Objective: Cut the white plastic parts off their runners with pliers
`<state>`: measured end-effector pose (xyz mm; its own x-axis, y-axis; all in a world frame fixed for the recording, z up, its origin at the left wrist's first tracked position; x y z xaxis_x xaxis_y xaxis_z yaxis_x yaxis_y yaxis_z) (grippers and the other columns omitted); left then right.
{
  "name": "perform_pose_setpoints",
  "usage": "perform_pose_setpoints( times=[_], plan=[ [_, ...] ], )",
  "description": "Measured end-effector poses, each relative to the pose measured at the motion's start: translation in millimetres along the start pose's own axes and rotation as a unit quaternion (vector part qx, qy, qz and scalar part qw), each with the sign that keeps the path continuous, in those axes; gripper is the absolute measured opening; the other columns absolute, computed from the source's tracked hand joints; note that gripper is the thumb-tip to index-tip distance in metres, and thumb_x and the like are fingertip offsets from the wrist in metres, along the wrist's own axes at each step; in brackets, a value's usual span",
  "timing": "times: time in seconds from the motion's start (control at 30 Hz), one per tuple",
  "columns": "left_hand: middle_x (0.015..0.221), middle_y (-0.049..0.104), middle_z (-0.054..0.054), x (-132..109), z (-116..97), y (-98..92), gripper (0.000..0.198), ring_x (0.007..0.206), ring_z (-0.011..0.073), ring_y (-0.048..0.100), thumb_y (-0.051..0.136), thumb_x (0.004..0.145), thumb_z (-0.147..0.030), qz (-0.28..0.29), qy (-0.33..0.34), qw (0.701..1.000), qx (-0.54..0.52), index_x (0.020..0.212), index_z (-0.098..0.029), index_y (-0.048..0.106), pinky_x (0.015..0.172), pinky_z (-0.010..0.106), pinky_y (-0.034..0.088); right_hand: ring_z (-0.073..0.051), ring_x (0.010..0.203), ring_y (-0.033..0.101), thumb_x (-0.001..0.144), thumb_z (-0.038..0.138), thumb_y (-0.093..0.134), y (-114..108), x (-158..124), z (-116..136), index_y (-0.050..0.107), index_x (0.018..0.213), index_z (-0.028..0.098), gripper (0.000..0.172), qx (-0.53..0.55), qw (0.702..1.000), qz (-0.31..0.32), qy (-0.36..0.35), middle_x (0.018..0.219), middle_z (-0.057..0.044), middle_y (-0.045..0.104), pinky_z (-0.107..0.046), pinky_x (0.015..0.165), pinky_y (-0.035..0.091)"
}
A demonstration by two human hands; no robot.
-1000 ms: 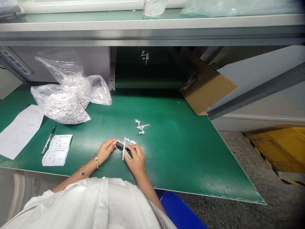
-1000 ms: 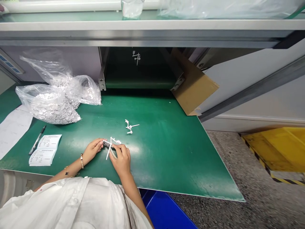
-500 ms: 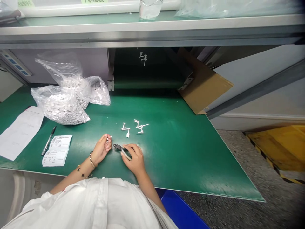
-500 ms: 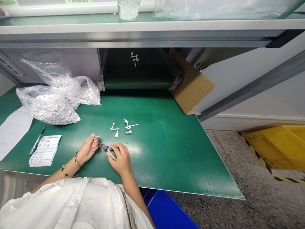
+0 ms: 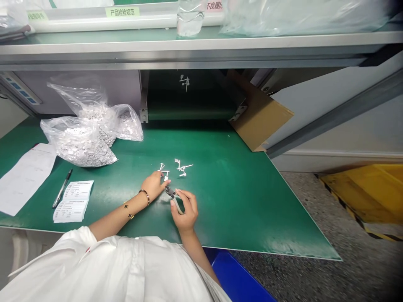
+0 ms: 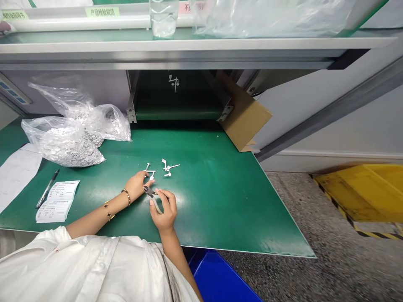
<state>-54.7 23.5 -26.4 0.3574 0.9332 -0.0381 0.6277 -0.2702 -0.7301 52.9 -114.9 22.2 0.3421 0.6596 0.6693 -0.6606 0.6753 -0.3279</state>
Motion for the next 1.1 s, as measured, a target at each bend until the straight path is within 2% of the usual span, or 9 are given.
perform_pose_setpoints(
  times=[0.07,0.17,0.23,0.33,0.43,0.53,0.73,1.1],
  plan=[
    [0.094,0.06,0.011,6,-4,8.8,0.021,0.079,0.0212,0.057,0.058,0.08,-0.033,0.011,0.021,0.998,0.056,0.094,-0.017,0.058,0.068,0.028,0.04,-0.022,0.093,0.058,0.081,0.022,0.056,1,0,-4,0.059,0.113,0.022,0.032,-0.013,1.0,0.004,0.016,0.099,-0.009,0.059,-0.04,0.081,0.051],
    [0.093,0.06,0.009,7,-2,14.2,0.015,0.078,0.0193,0.056,0.05,0.085,-0.024,0.016,0.052,0.997,0.058,0.096,-0.018,0.058,0.069,0.028,0.04,-0.021,0.093,0.057,0.083,0.025,0.054,1,-1,-19,0.06,0.112,0.021,0.03,-0.037,0.997,0.001,0.069,0.099,-0.009,0.058,-0.039,0.082,0.05],
    [0.089,0.059,0.006,5,2,7.5,0.016,0.074,0.0172,0.054,0.05,0.085,-0.025,0.007,0.071,0.997,0.018,0.097,-0.018,0.058,0.07,0.027,0.041,-0.021,0.092,0.057,0.083,0.027,0.054,4,-2,-31,0.061,0.11,0.021,0.028,-0.059,0.992,0.004,0.111,0.098,-0.008,0.057,-0.039,0.082,0.049],
    [0.078,0.054,0.002,-3,7,-14.3,0.02,0.065,0.0139,0.049,0.051,0.085,-0.029,-0.017,0.099,0.994,-0.046,0.098,-0.018,0.061,0.067,0.025,0.041,-0.021,0.091,0.057,0.082,0.029,0.055,11,-4,-42,0.062,0.106,0.021,0.026,-0.074,0.987,0.026,0.139,0.097,-0.008,0.058,-0.039,0.081,0.048],
    [0.071,0.047,-0.001,-15,6,-32.9,0.023,0.061,0.012,0.044,0.051,0.085,-0.031,-0.02,0.118,0.99,-0.078,0.101,-0.02,0.064,0.063,0.023,0.039,-0.02,0.091,0.057,0.081,0.027,0.056,20,-3,-39,0.063,0.106,0.021,0.026,-0.051,0.989,0.057,0.124,0.097,-0.007,0.058,-0.038,0.082,0.047],
    [0.069,0.044,-0.001,-26,4,-40.7,0.024,0.058,0.0112,0.042,0.052,0.085,-0.032,-0.015,0.119,0.988,-0.096,0.102,-0.021,0.066,0.061,0.022,0.037,-0.02,0.092,0.057,0.081,0.026,0.057,25,-2,-32,0.063,0.106,0.022,0.026,-0.032,0.991,0.083,0.101,0.098,-0.007,0.059,-0.037,0.082,0.047],
    [0.067,0.045,-0.001,-36,-2,-37.6,0.026,0.06,0.0122,0.044,0.051,0.086,-0.032,0.004,0.129,0.987,-0.1,0.103,-0.022,0.067,0.064,0.023,0.039,-0.02,0.094,0.056,0.081,0.026,0.057,26,-1,-25,0.061,0.109,0.023,0.028,-0.022,0.991,0.106,0.072,0.1,-0.007,0.058,-0.038,0.084,0.047],
    [0.071,0.049,0.0,-37,-8,-38.2,0.028,0.061,0.0109,0.046,0.046,0.089,-0.033,0.015,0.14,0.988,-0.067,0.104,-0.019,0.065,0.063,0.022,0.041,-0.02,0.095,0.056,0.082,0.025,0.057,23,-1,-22,0.06,0.112,0.022,0.03,-0.022,0.994,0.093,0.059,0.101,-0.007,0.058,-0.038,0.084,0.046]
  ],
)
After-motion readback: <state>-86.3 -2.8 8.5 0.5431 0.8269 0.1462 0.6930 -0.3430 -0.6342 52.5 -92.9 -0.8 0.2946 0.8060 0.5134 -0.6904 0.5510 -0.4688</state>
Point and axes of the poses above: each hand's wrist, its own x-axis towards the middle knuckle, its own y-axis out of the palm, z = x × y, the point moved 9 cm from there along x, towards the middle knuckle
